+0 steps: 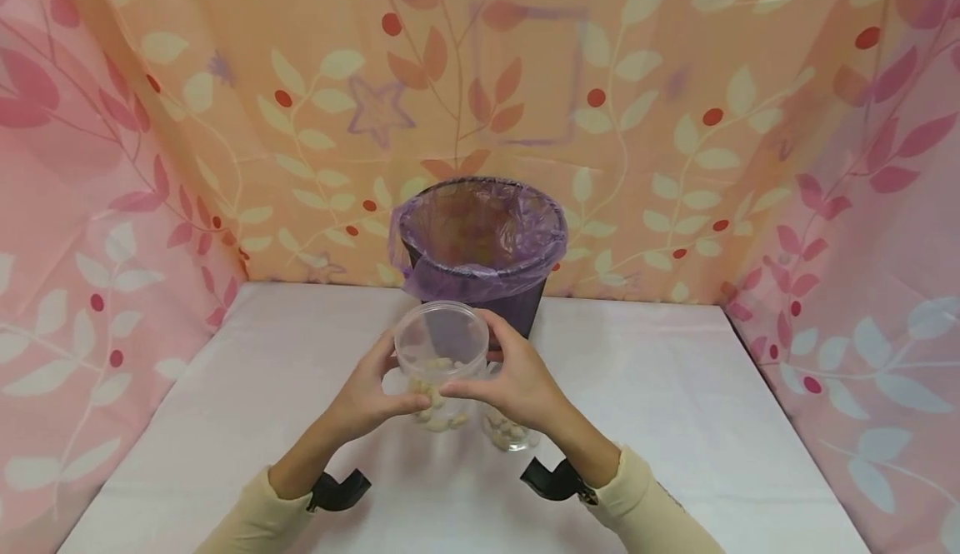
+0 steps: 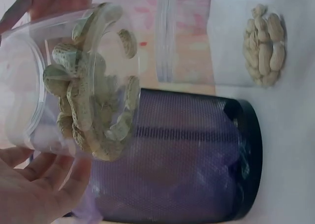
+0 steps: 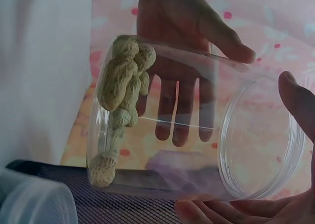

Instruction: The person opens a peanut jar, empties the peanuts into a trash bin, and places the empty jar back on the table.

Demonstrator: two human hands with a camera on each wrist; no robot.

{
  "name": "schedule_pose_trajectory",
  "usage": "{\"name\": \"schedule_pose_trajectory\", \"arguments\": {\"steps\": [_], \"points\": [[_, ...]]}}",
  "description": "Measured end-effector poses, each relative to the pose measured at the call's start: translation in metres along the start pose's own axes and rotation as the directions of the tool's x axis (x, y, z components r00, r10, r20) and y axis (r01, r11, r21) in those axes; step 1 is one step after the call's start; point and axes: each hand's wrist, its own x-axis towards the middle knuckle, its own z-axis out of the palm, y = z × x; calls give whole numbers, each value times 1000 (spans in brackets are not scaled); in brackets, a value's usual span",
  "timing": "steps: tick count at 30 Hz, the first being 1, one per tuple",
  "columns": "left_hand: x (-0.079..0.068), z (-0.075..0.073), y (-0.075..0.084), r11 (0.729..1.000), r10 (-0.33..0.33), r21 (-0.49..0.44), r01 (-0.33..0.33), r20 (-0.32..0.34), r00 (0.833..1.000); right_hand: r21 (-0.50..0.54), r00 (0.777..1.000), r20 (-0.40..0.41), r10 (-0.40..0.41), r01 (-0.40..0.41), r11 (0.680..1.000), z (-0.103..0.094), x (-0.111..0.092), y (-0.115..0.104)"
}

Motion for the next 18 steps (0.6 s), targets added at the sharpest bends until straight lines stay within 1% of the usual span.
{"name": "schedule_pose_trajectory", "arguments": {"steps": [2, 7, 10, 13, 15, 18], "points": [[2, 4, 2, 1000, -3, 7, 3, 8, 1000, -4, 1000, 5, -7, 7, 1000, -5, -1, 2], [4, 15, 4, 999, -44, -11, 45, 6, 999, -8, 1000, 12, -25, 25, 1000, -14, -1, 2], [3, 21, 6, 998, -57, -25, 57, -17, 998, -2, 999, 13, -41, 41, 999, -14, -1, 1], [3, 26, 7, 997, -70, -19, 69, -45, 997, -2, 999, 29, -43, 43, 999, -15, 0, 2], [3, 28, 8, 996, -83, -20, 82, -62, 995, -15, 998, 50, -31, 32, 999, -17, 0, 2], [4, 31, 8, 996, -84, -17, 83, -77, 994, -42, 996, 84, -2, 6, 999, -23, 0, 1]]}}
